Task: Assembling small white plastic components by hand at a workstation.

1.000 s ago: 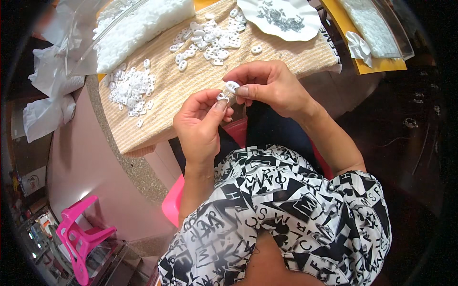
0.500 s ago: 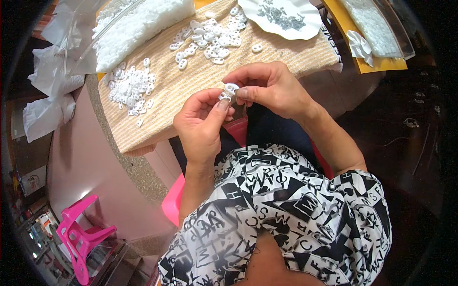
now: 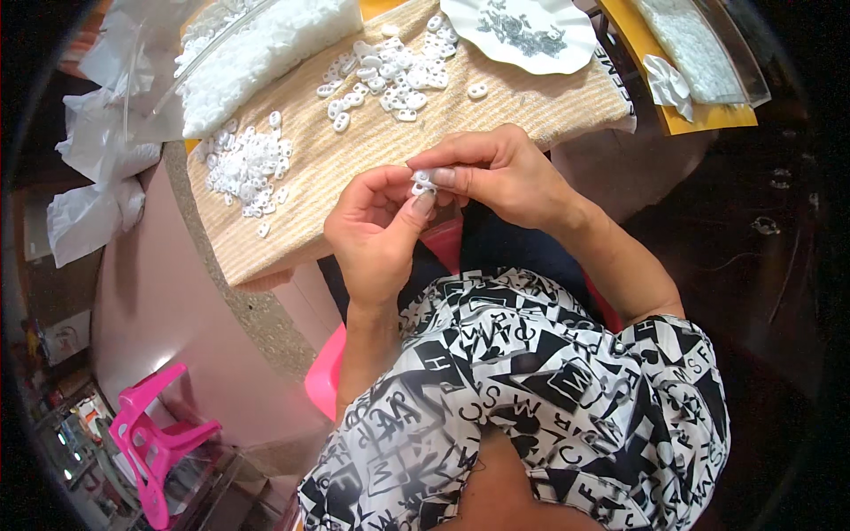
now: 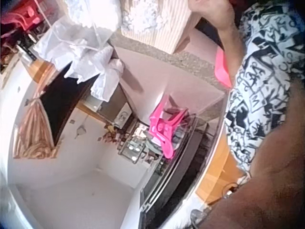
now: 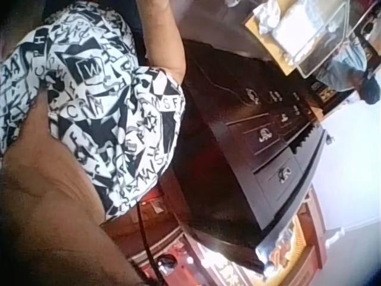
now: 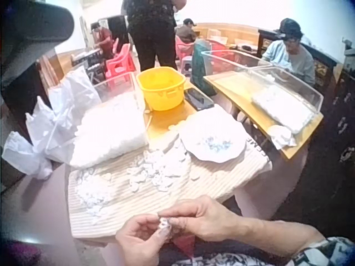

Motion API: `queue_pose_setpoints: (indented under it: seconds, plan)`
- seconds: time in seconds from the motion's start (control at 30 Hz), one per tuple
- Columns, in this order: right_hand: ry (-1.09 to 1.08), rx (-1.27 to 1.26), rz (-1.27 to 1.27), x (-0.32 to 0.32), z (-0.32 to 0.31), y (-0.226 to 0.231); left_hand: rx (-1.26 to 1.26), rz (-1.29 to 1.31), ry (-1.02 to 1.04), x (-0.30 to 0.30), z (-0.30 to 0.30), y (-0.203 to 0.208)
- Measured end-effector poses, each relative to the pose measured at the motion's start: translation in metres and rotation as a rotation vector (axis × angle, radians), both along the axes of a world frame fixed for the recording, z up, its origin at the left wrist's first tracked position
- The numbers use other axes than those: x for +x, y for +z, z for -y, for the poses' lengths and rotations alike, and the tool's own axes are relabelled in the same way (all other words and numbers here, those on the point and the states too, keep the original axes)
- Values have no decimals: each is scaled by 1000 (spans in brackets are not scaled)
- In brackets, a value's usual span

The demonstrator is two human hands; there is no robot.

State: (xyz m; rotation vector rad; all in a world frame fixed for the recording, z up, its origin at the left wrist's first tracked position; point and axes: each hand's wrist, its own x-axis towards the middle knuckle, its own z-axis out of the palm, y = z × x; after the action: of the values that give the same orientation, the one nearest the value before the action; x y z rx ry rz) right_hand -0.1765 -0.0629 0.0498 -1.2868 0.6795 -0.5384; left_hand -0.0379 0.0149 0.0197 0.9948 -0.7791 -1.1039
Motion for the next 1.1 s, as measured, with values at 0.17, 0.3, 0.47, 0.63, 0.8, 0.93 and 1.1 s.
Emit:
queue_pose_setpoints:
  seconds: [0.17, 0.3, 0.47, 0.63, 0.8, 0.93, 1.1]
  plan:
    - [-5, 55, 46, -1, 1, 2, -58, 18, -48, -2, 1, 3]
    - [17, 59, 45, -3, 2, 2, -101, -2, -112, -1, 2, 0]
    - [-2, 24, 75, -2, 0, 3, -187, 91, -111, 2, 3, -10]
    - [-30, 35, 66, -2, -3, 3, -229, 124, -73, 0, 2, -11]
    - [-92, 40, 92, 1, -6, 3, -247, 146, 7, -7, 2, -10]
    - [-98, 52, 78, 2, -7, 2, -301, 268, 65, -8, 2, -13]
    - [-61, 31, 57, -1, -5, 1, -301, 266, 54, -10, 1, -13]
